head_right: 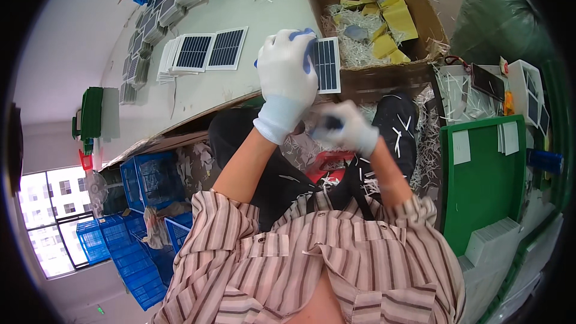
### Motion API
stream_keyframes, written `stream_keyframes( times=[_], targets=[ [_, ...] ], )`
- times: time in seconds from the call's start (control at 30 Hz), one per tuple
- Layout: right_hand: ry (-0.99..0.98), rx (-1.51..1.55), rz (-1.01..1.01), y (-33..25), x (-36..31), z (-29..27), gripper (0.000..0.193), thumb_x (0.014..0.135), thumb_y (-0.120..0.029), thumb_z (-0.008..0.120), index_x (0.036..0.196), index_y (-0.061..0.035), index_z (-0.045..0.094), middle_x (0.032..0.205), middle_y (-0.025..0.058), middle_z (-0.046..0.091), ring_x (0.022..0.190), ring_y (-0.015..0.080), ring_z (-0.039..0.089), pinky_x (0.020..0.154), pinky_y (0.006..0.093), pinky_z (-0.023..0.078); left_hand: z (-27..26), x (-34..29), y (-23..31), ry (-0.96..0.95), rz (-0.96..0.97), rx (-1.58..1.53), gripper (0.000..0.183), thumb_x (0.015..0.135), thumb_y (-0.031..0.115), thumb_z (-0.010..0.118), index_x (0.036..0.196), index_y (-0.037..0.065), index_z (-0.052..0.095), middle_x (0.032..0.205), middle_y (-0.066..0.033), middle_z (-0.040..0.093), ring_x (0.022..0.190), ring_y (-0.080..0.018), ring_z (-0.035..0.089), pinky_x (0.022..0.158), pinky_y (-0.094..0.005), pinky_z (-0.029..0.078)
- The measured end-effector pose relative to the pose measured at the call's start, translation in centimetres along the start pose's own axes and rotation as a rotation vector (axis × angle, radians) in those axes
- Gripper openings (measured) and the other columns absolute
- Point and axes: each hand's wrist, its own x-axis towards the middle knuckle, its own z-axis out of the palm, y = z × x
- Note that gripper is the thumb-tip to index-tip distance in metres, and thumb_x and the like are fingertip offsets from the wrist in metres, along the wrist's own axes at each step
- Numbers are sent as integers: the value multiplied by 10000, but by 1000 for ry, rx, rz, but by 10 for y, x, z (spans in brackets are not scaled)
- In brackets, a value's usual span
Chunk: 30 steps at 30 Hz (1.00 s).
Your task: Trim excess wires from small solar panels and place them into a collection tray.
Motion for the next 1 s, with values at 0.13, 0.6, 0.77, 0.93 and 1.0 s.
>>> stream_keyframes(
  times=[0.13, 0.6, 0.77, 0.93, 1.0],
  targets=[
    [444, 398, 14, 1, -15, 32, 206, 763, -45, 694, 936, -24, 583, 786, 40, 653, 669, 99, 606, 613, 241, 494, 3, -2, 4, 55, 8, -1, 280, 710, 33, 607, 984, 85, 636, 1009, -107, 586, 959, -327, 531, 826, -427, 420],
    [807, -61, -154, 27, 101, -8, 332, 793, -32, 648, 1108, -29, 542, 881, 46, 624, 740, 138, 599, 678, 269, 495, 0, -2, -12, 19, 70, -33, 295, 695, 50, 616, 988, 81, 641, 1023, -128, 586, 966, -339, 534, 830, -437, 425],
    [421, -600, -597, -37, 40, -54, 388, 640, -50, 691, 1022, -8, 642, 872, 104, 666, 710, 234, 634, 672, 324, 494, -4, 1, 0, 2, 28, -107, 317, 697, 42, 620, 1011, 84, 639, 1023, -133, 591, 969, -338, 542, 853, -417, 433],
    [429, -607, -544, -60, -9, -93, 284, 728, -95, 655, 987, 20, 644, 845, 109, 671, 727, 214, 653, 647, 302, 504, -10, 10, -73, 155, -6, 84, 458, 803, 253, 599, 1215, 61, 544, 1213, -179, 553, 1139, -374, 483, 971, -451, 367],
    [617, -264, -164, -54, -53, -108, 215, 810, -124, 639, 962, 28, 640, 779, 64, 649, 656, 122, 619, 591, 240, 489, -20, 5, -104, -113, -161, 97, 431, 834, 296, 565, 1174, 31, 583, 1259, -202, 527, 1183, -391, 455, 1019, -460, 339]
  ],
)
